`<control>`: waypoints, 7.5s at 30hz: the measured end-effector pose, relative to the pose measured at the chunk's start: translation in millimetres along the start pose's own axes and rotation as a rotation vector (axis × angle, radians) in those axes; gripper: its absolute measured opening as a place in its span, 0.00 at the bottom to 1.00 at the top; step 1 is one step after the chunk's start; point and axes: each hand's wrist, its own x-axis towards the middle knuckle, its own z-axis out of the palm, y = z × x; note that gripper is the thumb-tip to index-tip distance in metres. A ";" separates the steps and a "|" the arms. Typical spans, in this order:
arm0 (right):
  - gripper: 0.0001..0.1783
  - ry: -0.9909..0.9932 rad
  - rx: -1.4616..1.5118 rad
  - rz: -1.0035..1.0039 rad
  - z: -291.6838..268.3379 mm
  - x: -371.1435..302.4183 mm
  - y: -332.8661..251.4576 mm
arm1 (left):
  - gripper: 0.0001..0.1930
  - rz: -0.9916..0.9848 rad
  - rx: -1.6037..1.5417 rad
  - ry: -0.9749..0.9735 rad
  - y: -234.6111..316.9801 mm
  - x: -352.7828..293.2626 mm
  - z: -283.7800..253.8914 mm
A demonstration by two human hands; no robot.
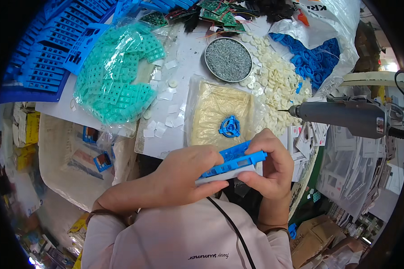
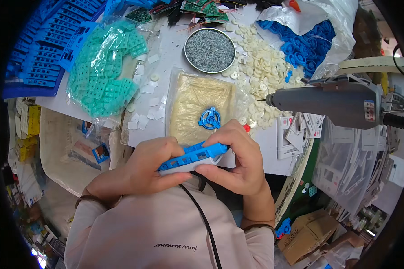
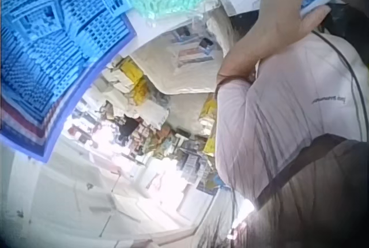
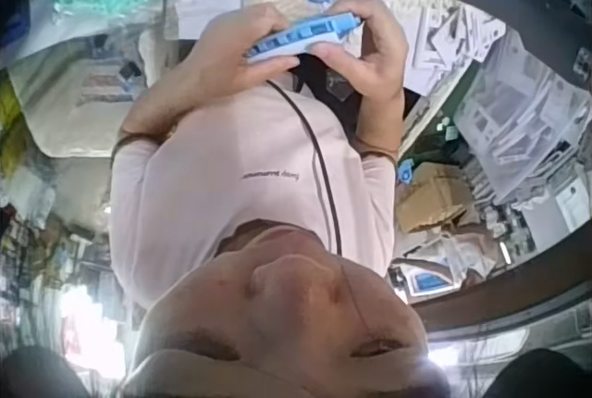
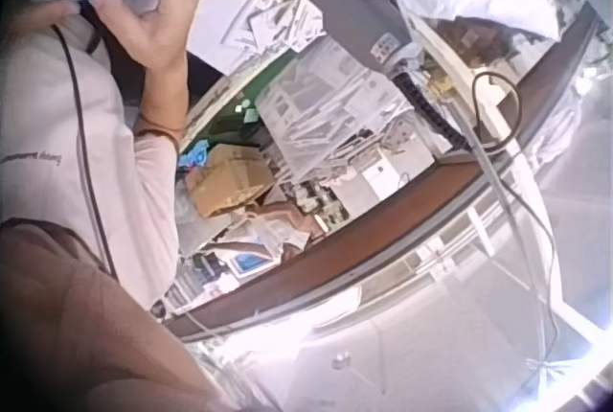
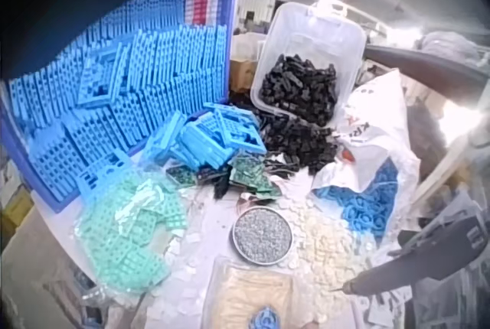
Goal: Assembling various plastic toy components, circuit boards, and wiring using a glue gun.
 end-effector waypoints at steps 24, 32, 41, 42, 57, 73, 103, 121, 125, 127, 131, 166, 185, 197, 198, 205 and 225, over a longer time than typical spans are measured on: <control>0.19 0.016 -0.356 -0.435 -4.3 -22.9 -31.0 | 0.12 0.416 0.250 0.244 -0.3 -7.3 -7.2; 0.24 -0.116 -0.349 -0.429 -22.4 -8.6 -23.0 | 0.21 0.288 0.084 0.172 -2.7 -4.0 -6.1; 0.42 0.066 -0.239 -0.157 9.0 19.2 7.6 | 0.19 -0.056 -0.320 0.119 -8.1 3.5 2.7; 0.41 0.075 -0.164 -0.123 12.4 20.7 9.6 | 0.19 -0.038 -0.354 0.134 -14.4 3.7 5.3; 0.32 0.258 -0.294 -0.190 42.5 68.2 18.4 | 0.28 -0.257 -0.406 0.305 -12.1 0.9 10.4; 0.33 0.220 0.586 0.294 38.4 -3.1 32.2 | 0.39 -0.079 -0.432 0.534 -42.5 0.9 3.6; 0.24 0.410 0.386 0.264 41.3 1.5 43.2 | 0.26 0.028 -0.099 0.642 -54.9 -5.8 17.3; 0.21 0.330 0.355 0.218 38.5 -2.7 34.3 | 0.27 -0.369 -0.612 0.542 -47.4 -3.1 5.9; 0.22 0.264 0.227 -0.124 38.1 -36.5 41.4 | 0.25 -0.118 -0.486 0.507 -55.5 -20.4 2.8; 0.23 0.224 0.181 -0.217 37.3 -45.8 42.5 | 0.22 -0.049 -0.426 0.426 -53.3 -17.2 -0.8; 0.25 0.324 0.177 -0.106 42.0 -51.9 38.7 | 0.22 -0.132 -0.433 0.424 -41.2 -12.4 -0.3; 0.40 0.043 0.642 0.291 48.5 -24.0 26.4 | 0.22 -0.479 -0.636 0.628 -83.0 -15.5 23.5; 0.38 0.300 -0.003 0.012 61.5 -29.9 34.5 | 0.61 -0.548 -0.597 0.400 -48.0 -5.0 27.5; 0.38 0.260 -0.009 0.041 62.6 -29.3 35.0 | 0.74 -0.453 -0.465 0.476 -39.7 -2.7 30.8; 0.38 0.251 -0.021 0.037 63.2 -28.8 34.9 | 0.77 -0.442 -0.456 0.476 -35.7 -0.6 29.2; 0.39 0.214 -0.042 0.000 62.6 -25.4 33.7 | 0.84 -0.431 -0.537 0.489 -35.0 8.8 28.8; 0.37 0.155 -0.170 -0.083 58.7 -22.6 29.6 | 0.88 -0.341 -0.406 0.540 -34.2 8.2 25.8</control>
